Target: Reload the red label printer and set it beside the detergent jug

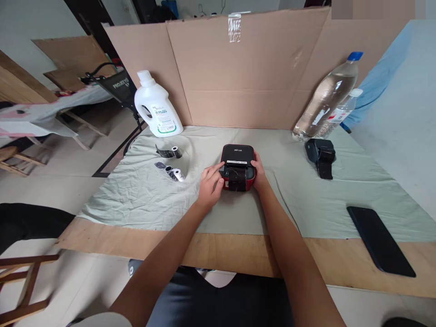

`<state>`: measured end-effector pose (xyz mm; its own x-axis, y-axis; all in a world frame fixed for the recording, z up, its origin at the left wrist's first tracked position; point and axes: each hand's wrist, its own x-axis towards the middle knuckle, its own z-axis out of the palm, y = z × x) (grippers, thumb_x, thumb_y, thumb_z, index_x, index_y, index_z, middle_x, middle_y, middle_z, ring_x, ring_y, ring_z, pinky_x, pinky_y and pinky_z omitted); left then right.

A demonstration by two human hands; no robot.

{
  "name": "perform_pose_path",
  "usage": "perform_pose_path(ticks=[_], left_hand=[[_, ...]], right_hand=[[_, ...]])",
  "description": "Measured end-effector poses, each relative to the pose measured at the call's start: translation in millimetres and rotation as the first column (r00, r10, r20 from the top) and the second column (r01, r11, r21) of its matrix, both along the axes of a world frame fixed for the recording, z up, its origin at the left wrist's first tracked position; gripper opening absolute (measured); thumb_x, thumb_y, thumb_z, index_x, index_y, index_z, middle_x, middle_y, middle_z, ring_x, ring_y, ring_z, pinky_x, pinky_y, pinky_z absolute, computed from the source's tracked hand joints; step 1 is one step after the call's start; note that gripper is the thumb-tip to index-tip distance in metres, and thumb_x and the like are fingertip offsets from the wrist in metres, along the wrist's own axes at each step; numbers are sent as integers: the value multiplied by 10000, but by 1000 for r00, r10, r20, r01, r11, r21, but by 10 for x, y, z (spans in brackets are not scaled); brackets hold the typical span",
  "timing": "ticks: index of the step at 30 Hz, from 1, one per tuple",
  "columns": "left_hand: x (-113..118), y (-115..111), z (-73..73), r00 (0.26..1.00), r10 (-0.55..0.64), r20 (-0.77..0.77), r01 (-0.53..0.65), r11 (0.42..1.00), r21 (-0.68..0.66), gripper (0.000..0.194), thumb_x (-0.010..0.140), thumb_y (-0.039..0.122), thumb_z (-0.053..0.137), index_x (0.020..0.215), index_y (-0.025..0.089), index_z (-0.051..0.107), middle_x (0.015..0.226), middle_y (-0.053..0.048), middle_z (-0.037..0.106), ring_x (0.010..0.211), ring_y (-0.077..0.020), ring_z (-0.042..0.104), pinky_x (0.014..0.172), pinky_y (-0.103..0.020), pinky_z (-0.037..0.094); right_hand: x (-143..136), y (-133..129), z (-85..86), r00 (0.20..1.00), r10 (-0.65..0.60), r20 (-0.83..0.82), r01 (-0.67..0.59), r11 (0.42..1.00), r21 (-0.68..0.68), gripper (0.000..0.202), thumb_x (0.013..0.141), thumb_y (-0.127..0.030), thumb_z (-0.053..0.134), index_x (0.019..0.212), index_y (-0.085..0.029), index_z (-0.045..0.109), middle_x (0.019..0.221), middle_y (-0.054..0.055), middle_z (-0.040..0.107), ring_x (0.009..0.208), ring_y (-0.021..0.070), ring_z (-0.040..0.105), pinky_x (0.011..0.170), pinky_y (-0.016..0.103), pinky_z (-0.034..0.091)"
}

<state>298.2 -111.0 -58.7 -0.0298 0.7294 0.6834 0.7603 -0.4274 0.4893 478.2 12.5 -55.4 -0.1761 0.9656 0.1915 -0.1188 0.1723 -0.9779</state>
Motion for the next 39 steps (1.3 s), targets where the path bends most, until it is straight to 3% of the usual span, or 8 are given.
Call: perform_pose_path(ticks=[6, 11, 21, 26, 32, 39], left_hand=[[-25, 44, 43, 998, 66, -21, -67, 997, -46, 441, 1127, 365, 394, 815, 229, 675, 1381, -48, 757, 983, -235, 624, 882, -428, 478], [-29, 73, 13, 998, 62, -17, -63, 998, -20, 463, 1129, 359, 382, 808, 229, 689, 1360, -55, 767, 966, -232, 633, 869, -422, 461], [-54, 69, -74, 997, 46, -68, -46, 999, -2, 405, 1129, 346, 382, 900, 230, 696, 1457, -69, 726, 985, -232, 646, 881, -426, 484], [-74, 61, -61, 998, 25, -54, -26, 999, -25, 337, 1110, 317, 433, 886, 226, 668, 1494, -72, 698, 1055, -234, 662, 928, -417, 491], [-53, 3, 130, 998, 25, -55, -35, 979, -202, 317, 1091, 233, 417, 892, 227, 664, 1504, -61, 693, 1259, -215, 688, 955, -387, 487], [-39, 9, 198, 995, 58, -77, -75, 967, -245, 247, 1047, 194, 471, 857, 225, 626, 1488, -45, 708, 1214, -206, 715, 986, -394, 456]], right_hand=[[-2, 17, 22, 999, 0, 38, 0, 1000, -1, 769, 816, -580, 483, 1523, -280, 542, 1555, 87, 636, 1464, 305, 575, 1217, 521, 484], [9, 17, 0, 993, -8, 117, 1, 998, 60, 842, 861, -685, 398, 1585, -267, 493, 1540, 102, 642, 1428, 303, 606, 1179, 507, 520], [32, 10, -80, 998, 9, 68, -13, 998, 58, 841, 900, -794, 358, 1560, -296, 512, 1623, 82, 586, 1479, 286, 577, 1198, 495, 507], [35, 25, -103, 996, 42, -74, -40, 999, 25, 707, 841, -637, 542, 1460, -301, 592, 1602, 61, 613, 1505, 303, 552, 1256, 523, 450], [59, 133, -182, 967, 68, -244, -69, 998, 2, 582, 743, -492, 676, 1308, -350, 690, 1441, -5, 722, 1461, 312, 579, 1290, 502, 426], [105, 172, -188, 971, 77, -226, -87, 996, -35, 552, 715, -468, 731, 1249, -332, 706, 1380, 2, 753, 1415, 325, 612, 1253, 541, 473]])
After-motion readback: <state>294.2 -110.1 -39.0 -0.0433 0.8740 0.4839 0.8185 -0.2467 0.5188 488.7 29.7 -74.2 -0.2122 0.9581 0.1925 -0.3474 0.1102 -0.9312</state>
